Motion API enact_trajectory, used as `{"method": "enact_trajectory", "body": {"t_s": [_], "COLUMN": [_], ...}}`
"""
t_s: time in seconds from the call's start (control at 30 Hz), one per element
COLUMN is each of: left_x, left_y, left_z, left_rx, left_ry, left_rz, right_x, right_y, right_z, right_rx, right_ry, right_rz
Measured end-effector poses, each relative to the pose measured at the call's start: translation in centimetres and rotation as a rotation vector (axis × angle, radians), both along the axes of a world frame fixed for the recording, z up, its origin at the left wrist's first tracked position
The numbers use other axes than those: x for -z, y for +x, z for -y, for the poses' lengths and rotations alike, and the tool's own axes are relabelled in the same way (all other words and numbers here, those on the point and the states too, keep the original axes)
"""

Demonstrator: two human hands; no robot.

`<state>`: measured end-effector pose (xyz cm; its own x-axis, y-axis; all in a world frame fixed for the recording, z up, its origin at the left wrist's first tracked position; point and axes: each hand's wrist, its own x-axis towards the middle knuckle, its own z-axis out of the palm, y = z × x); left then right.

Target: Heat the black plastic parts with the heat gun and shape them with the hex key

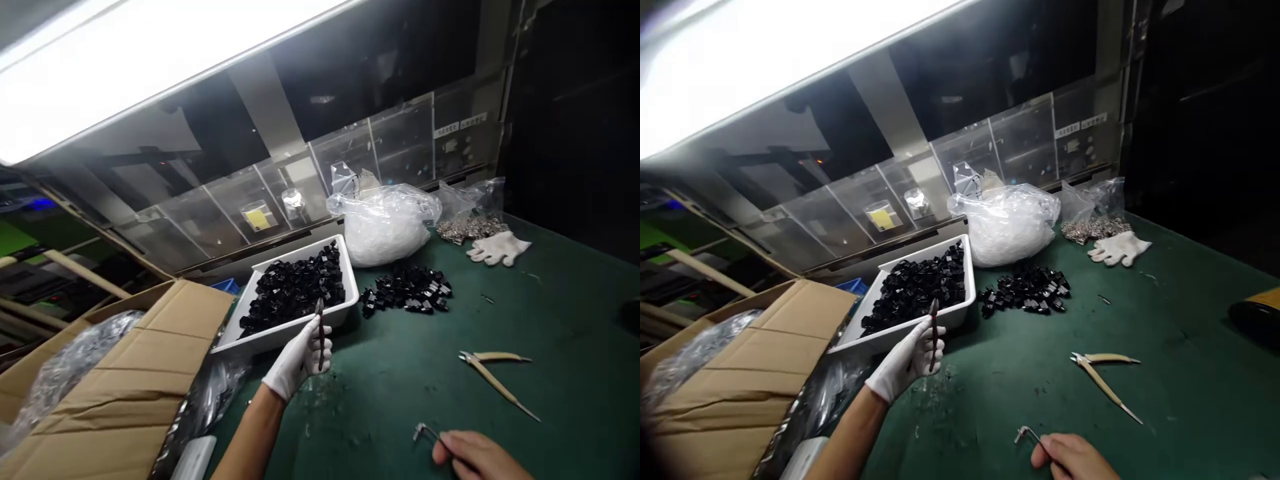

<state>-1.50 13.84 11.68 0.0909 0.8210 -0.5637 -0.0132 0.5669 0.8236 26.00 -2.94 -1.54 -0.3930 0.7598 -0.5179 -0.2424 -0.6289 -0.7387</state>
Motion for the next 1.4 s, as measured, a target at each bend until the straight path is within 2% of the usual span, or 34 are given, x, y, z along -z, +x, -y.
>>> {"method": "enact_trajectory", "body": {"t_s": [0.1,0.2,0.27,0.4,0.5,0.7,0.97,1.2,1.4], "left_x": [1.0,2.2,3.4,6.2,7.4,7.0,5.3,4.5,4.0], "left_y": [0.8,1.7,2.2,2.5,2.4,2.6,3.9,5.1,5.9], "left_z": [2.8,6.8,9.6,14.2,15.9,15.8,14.1,13.6,13.4], "left_rx": [0.134,0.410,0.536,0.709,0.802,0.883,1.080,1.123,1.187], "left_ry": [0.101,0.373,0.474,0.594,0.732,0.900,1.103,1.106,1.102], "left_rz": [-0.281,-0.710,-0.946,-1.271,-1.447,-1.568,-1.616,-1.618,-1.686], "right_x": [-0.5,-0.7,-1.1,-2.5,-3.6,-4.7,-3.8,-2.5,-2.1], "right_y": [0.1,0.1,0.1,0.0,-0.2,-0.3,1.3,2.3,2.9], "right_z": [0.3,0.3,0.3,0.6,1.0,1.2,2.0,2.8,2.8], "right_rx": [-0.054,-0.039,-0.032,-0.069,-0.151,-0.231,-0.163,-0.120,-0.097], "right_ry": [0.084,0.149,0.239,0.451,0.543,0.634,0.606,0.585,0.595], "right_rz": [0.173,0.296,0.416,0.698,0.864,1.044,1.099,1.052,1.016]}}
